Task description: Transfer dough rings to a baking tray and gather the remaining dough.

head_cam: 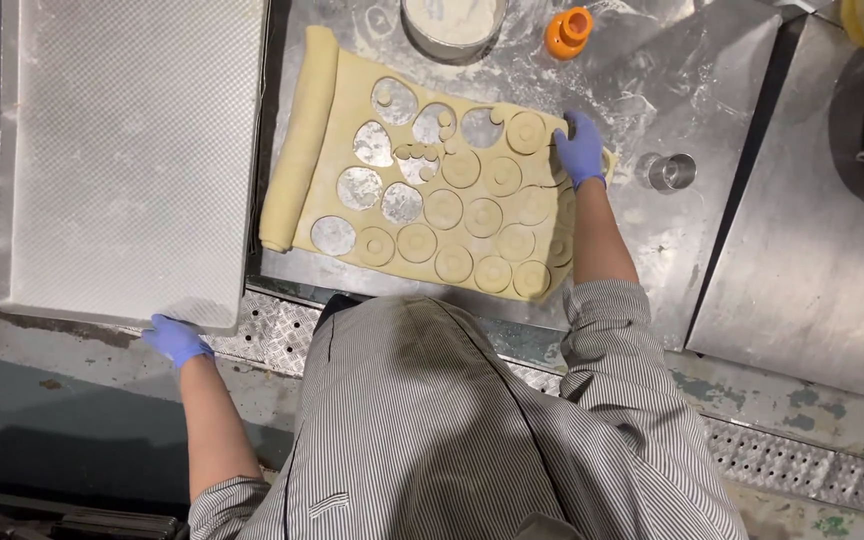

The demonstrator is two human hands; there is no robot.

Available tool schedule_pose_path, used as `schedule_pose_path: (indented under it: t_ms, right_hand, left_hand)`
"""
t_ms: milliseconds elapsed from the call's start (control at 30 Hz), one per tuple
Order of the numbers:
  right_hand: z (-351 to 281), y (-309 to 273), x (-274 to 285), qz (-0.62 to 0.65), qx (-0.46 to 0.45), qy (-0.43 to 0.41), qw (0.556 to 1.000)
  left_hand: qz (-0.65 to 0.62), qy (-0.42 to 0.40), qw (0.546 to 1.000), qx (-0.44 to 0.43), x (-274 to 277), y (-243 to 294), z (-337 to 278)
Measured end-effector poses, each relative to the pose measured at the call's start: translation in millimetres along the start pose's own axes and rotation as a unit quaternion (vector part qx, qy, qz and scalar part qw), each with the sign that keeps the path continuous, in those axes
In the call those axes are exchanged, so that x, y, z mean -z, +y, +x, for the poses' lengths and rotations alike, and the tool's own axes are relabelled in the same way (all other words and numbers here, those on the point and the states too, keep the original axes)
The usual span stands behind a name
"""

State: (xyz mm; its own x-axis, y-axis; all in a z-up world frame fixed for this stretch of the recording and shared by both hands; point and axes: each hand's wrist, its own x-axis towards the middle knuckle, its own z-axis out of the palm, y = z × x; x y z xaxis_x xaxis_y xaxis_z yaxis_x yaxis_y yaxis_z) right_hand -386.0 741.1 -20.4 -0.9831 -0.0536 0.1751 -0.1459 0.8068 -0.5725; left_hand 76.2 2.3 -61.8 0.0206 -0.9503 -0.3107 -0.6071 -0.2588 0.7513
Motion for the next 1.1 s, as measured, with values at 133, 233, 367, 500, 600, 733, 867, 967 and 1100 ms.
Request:
schedule_pose_path:
  t_ms: [133,233,367,500,600,733,867,967,1100]
  right_hand:
    - [27.0,-27.8,27.2,-0.074,-0.033,-0.082,0.993]
    - [30.6,-0.7,13.9,-0.017,-0.165,-0.225,0.96]
    - [25.8,8.4,-33.4,-0.032,-0.082,0.07,0.994]
    - [13.1,-25.2,-67.0,0.056,-0.187,0.003,0.981]
    - [12.6,-47.9,-66.3,0.069,-0.259,-0.014,0.963]
    - [-7.5,-45.3,-72.7,0.133,-0.203,-0.016,0.97]
    - [-44.2,-95.9,-41.8,0.436,-0.226,0.001,0.871]
    - [-77.7,-162.8,-13.3,0.549,-0.245,-0.037,0.798]
    - [-126.9,-206.7,-12.2,0.508,-0.19,-0.056,0.838]
  left_hand:
    - [0.061,0.185,0.948,-0.251,18.5,78.5,-91.1]
    - [0.042,0.2,0.893,-0.402,15.6,134.6,-157.6]
    - [-0.095,0.041,0.887,-0.449,-15.8,179.8,-224.7]
    - [-0.097,-0.152,0.863,-0.472,-52.3,201.6,-282.8]
    - [-0.125,-0.3,0.834,-0.445,-90.4,214.7,-322.6]
    - [-0.124,-0.433,0.79,-0.416,-135.1,218.9,-367.4]
    - [-0.094,-0.571,0.737,-0.348,-181.4,207.2,-403.5]
    - [-0.114,-0.635,0.709,-0.285,-227.3,182.5,-420.5]
    - [-0.181,-0.744,0.638,0.084,-244.1,168.6,-437.9]
